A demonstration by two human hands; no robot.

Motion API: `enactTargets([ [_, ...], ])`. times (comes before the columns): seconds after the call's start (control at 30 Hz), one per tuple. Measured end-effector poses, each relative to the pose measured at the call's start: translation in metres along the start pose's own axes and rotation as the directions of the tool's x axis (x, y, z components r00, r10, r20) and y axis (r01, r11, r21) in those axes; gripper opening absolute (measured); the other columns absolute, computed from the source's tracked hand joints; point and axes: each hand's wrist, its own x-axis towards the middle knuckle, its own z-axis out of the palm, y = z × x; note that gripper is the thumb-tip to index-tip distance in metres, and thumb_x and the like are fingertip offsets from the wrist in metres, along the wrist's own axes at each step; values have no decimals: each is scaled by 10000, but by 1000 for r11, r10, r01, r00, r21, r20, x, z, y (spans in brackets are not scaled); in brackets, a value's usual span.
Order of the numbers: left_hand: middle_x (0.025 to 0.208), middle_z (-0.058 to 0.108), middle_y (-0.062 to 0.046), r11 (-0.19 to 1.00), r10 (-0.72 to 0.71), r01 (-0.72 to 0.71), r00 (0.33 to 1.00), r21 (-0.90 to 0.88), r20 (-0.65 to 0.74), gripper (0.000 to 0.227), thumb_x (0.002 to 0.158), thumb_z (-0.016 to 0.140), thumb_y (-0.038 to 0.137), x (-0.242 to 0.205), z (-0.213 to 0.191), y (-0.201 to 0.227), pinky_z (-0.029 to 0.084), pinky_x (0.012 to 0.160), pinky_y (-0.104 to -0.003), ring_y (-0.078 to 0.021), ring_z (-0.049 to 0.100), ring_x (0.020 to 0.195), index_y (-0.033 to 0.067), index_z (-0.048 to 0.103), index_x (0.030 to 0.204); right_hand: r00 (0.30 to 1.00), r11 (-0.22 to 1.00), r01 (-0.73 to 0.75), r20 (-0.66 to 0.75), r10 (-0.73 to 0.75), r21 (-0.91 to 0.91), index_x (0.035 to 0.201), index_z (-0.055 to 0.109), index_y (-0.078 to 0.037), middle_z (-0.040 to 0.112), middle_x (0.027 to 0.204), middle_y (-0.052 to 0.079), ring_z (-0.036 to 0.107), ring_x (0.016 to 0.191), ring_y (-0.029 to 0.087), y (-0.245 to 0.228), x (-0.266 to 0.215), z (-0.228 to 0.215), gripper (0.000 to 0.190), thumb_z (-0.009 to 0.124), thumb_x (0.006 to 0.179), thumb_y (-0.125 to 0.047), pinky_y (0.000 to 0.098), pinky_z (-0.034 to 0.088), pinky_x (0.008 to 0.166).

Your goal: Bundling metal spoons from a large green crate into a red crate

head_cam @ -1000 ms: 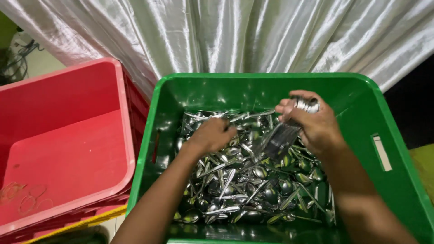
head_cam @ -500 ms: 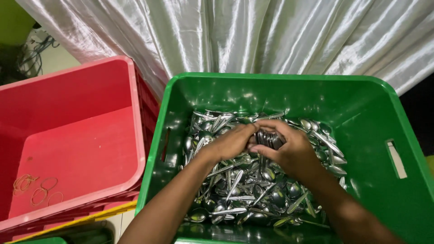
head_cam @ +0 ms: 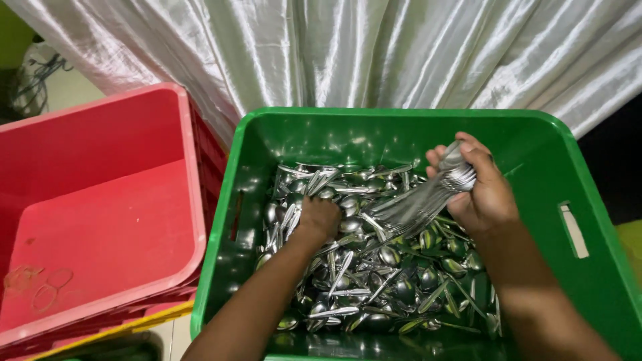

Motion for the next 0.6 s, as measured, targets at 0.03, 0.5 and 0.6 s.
enactTargets([
  [0.03, 1051, 769, -87, 1000, 7, -7, 1000, -1, 1, 354, 878, 649, 411, -4, -10, 4, 463, 815, -463, -354, 720, 1036, 154, 776, 1086, 1000, 1000, 2, -6, -2, -2, 1339, 555, -122, 701, 1110, 169, 764, 1036, 262, -2, -3, 2, 402, 668, 969, -230, 422, 675, 885],
  [0.5, 747, 733, -63, -119, 181, -333, 919, -935, -350, 294, 990, 681, 397, -48, -95, 45, 396, 547, -179, -75, 574, 618, 108, 725, 958, 949, 768, 284, 282, -140, -574, 1283, 634, 25, 689, 1039, 283, 717, 892, 336, -3, -50, 39, 489, 801, 825, -23, 473, 642, 780],
  [0.6, 720, 726, -65, -72, 157, -347, 922, -935, -354, 293, 962, 711, 362, -81, -117, 47, 367, 561, -184, -68, 543, 610, 76, 717, 896, 941, 774, 311, 291, -171, -551, 1271, 641, 46, 685, 1040, 270, 697, 888, 278, 2, -49, 30, 507, 816, 797, 18, 441, 635, 779],
])
